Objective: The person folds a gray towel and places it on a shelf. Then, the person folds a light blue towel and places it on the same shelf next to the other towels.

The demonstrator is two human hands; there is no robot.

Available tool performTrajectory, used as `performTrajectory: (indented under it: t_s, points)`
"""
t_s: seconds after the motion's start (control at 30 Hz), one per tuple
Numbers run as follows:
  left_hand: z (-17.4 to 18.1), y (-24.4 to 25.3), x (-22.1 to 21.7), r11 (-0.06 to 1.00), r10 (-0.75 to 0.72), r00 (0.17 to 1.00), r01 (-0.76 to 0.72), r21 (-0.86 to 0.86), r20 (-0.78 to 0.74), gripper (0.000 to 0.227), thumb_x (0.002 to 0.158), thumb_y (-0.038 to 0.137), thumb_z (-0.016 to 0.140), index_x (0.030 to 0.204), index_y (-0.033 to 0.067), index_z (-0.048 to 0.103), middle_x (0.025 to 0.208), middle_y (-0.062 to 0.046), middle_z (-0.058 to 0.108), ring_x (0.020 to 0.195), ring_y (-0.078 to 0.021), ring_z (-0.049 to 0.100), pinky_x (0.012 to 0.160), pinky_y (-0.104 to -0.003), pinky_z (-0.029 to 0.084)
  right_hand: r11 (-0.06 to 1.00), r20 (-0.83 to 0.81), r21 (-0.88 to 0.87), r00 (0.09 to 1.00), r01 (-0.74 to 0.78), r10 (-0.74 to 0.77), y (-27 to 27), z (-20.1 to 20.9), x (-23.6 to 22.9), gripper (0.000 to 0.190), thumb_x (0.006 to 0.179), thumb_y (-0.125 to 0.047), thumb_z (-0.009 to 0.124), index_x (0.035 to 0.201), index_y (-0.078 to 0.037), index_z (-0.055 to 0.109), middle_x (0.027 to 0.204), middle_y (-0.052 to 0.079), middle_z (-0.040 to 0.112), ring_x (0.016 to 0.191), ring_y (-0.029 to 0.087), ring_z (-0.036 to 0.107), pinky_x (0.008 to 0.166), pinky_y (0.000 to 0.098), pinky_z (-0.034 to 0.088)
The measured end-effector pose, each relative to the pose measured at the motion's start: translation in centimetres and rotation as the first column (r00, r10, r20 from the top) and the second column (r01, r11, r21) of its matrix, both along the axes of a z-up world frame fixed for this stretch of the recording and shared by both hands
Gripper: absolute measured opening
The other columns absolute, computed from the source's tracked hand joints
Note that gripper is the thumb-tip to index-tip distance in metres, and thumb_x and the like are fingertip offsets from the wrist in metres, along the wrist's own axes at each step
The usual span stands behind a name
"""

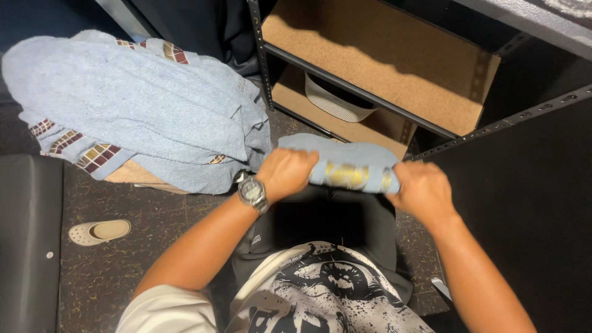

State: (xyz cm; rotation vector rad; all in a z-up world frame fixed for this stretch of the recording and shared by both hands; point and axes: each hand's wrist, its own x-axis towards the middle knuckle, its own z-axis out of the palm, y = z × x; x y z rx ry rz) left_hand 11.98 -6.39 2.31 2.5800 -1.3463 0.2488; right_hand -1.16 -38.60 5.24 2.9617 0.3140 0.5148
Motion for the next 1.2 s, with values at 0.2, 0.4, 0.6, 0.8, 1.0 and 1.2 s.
performTrajectory:
  t_s: [0.2, 0.4, 0.6, 0.8, 1.0, 1.2]
  points:
    - [-3.5, 2.4, -4.9, 0.962, 0.081, 0.887, 0.05, 0.268, -0.454, 0.057, 0.071, 0.05, 0.084, 0.112, 0.0199, 0.058, 0.083, -0.004, 0.074, 0.083, -0.0315, 0.077, 0.073, -0.047, 0.062, 0.964, -0.423, 0.212, 0.904, 0.162, -0.059, 4.5, -1.8, -5.0, 0.049, 0.064, -0.051, 0.087, 0.085, -0.012, 0.069, 0.068, 0.012, 0.071, 0.074, 0.036, 0.074, 0.07, 0.0469, 0.057]
    - [-6.3, 1.9, -8.3, 0.95, 0.299, 0.953, -0.293, -0.112, 0.041, 0.081, 0.043, 0.098, 0.058, 0.082, 0.0264, 0.053, 0.058, 0.002, 0.049, 0.053, -0.0219, 0.055, 0.061, -0.037, 0.049, 0.933, -0.48, 0.263, 0.872, 0.247, -0.095, 4.5, -4.4, -6.8, 0.059, 0.07, -0.066, 0.08, 0.097, -0.015, 0.066, 0.086, 0.011, 0.073, 0.092, 0.029, 0.074, 0.085, 0.0422, 0.056]
    - [-5.1, 2.3, -8.2, 0.943, 0.211, 0.976, -0.217, -0.251, -0.05, 0.072, 0.078, 0.089, 0.05, 0.087, 0.0178, 0.053, 0.06, -0.004, 0.052, 0.055, -0.0269, 0.061, 0.06, -0.039, 0.051, 0.957, -0.394, 0.241, 0.917, 0.162, -0.056, 3.1, -8.0, -8.4, 0.057, 0.097, -0.066, 0.051, 0.121, -0.015, 0.059, 0.088, 0.007, 0.07, 0.09, 0.024, 0.073, 0.088, 0.0376, 0.054]
    - [-5.2, 1.9, -9.7, 0.964, 0.253, 0.953, -0.235, -0.121, 0.164, 0.065, 0.059, 0.08, 0.071, 0.085, 0.0223, 0.055, 0.086, 0.001, 0.052, 0.086, -0.0238, 0.057, 0.08, -0.04, 0.046, 0.982, -0.13, 0.186, 0.991, 0.037, -0.012, 5.3, -7.4, -9.7, 0.037, 0.097, -0.052, 0.06, 0.111, -0.018, 0.066, 0.123, 0.001, 0.065, 0.127, 0.027, 0.057, 0.103, 0.045, 0.044]
    - [-1.5, 2.0, -13.2, 0.896, 0.361, 0.923, -0.384, 0.226, 0.137, 0.01, 0.095, 0.039, 0.063, 0.088, 0.0328, 0.059, 0.088, 0.009, 0.05, 0.088, -0.0193, 0.049, 0.088, -0.038, 0.038, 0.953, -0.259, 0.206, 0.952, 0.22, -0.164, 9.6, -1.3, -11.6, 0.041, 0.091, -0.016, 0.067, 0.13, -0.003, 0.065, 0.116, 0.014, 0.066, 0.114, 0.033, 0.062, 0.114, 0.0537, 0.044]
    - [0.1, 3.7, -14.6, 0.96, 0.266, 0.919, -0.28, -0.004, -0.292, 0.075, 0.089, 0.054, 0.071, 0.141, 0.0021, 0.058, 0.136, -0.014, 0.063, 0.138, -0.0372, 0.05, 0.119, -0.055, 0.029, 0.964, -0.317, 0.157, 0.936, 0.213, -0.155, 9.4, -3.2, -12.2, 0.077, 0.095, -0.049, 0.06, 0.152, 0.001, 0.047, 0.152, 0.024, 0.053, 0.149, 0.045, 0.044, 0.122, 0.0605, 0.037]
